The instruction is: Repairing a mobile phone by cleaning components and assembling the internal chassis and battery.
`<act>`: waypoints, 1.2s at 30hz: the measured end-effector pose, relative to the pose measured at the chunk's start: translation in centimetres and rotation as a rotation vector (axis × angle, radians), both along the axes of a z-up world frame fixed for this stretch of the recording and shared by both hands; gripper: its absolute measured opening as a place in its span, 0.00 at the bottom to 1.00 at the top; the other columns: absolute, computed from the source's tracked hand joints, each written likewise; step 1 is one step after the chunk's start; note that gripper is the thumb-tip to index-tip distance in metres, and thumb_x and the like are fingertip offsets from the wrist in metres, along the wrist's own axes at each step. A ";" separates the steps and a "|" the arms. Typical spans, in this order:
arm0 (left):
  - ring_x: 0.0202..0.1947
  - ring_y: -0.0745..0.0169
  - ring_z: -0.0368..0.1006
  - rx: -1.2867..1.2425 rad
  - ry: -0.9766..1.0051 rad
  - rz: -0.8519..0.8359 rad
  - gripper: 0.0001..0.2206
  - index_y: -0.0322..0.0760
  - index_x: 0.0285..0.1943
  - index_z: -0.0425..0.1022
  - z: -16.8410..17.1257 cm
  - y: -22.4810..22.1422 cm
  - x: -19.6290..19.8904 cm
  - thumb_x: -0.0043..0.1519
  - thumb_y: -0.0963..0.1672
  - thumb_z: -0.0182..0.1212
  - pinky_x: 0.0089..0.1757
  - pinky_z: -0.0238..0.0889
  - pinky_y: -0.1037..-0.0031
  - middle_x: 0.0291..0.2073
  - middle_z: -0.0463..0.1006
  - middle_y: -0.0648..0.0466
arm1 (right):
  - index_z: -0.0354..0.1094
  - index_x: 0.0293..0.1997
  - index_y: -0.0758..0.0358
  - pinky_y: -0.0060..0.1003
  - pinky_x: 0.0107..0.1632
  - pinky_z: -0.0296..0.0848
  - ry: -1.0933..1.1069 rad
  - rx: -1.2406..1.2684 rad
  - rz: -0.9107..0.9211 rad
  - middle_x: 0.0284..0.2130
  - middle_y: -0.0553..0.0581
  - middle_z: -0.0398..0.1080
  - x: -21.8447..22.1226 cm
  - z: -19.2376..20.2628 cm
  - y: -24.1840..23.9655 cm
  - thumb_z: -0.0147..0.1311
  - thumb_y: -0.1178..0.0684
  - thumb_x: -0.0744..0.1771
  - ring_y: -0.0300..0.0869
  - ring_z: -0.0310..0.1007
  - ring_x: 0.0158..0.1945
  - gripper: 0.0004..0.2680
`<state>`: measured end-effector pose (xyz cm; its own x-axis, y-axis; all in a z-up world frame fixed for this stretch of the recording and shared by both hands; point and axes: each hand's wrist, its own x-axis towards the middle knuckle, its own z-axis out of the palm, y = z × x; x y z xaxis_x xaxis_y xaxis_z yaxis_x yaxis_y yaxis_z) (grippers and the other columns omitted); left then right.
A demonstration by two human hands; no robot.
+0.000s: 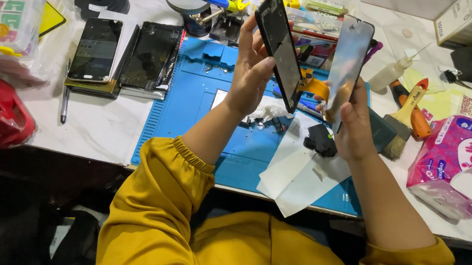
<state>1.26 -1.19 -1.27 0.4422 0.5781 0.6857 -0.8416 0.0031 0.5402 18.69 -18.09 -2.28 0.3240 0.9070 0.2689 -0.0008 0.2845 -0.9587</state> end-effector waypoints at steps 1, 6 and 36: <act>0.66 0.46 0.71 0.002 0.003 -0.003 0.32 0.53 0.79 0.47 -0.1 0.0 0.1 0.69 0.46 0.61 0.64 0.70 0.53 0.68 0.68 0.41 | 0.44 0.74 0.51 0.41 0.54 0.72 0.003 0.002 -0.003 0.65 0.62 0.55 0.0 -0.2 -0.1 0.59 0.27 0.62 0.54 0.69 0.59 0.36; 0.67 0.45 0.70 0.018 0.040 -0.007 0.34 0.53 0.80 0.45 -0.6 0.0 0.3 0.69 0.47 0.63 0.65 0.69 0.50 0.70 0.65 0.43 | 0.44 0.76 0.46 0.42 0.60 0.67 -0.157 0.242 0.018 0.63 0.62 0.63 -0.9 0.3 -0.4 0.51 0.36 0.71 0.45 0.63 0.60 0.25; 0.72 0.52 0.65 0.213 -0.005 0.184 0.36 0.52 0.82 0.44 1.5 -1.8 -0.6 0.68 0.44 0.64 0.71 0.65 0.58 0.71 0.62 0.45 | 0.47 0.72 0.52 0.39 0.53 0.71 0.011 0.143 -0.010 0.56 0.62 0.64 -0.7 0.7 -0.7 0.58 0.27 0.64 0.46 0.65 0.56 0.34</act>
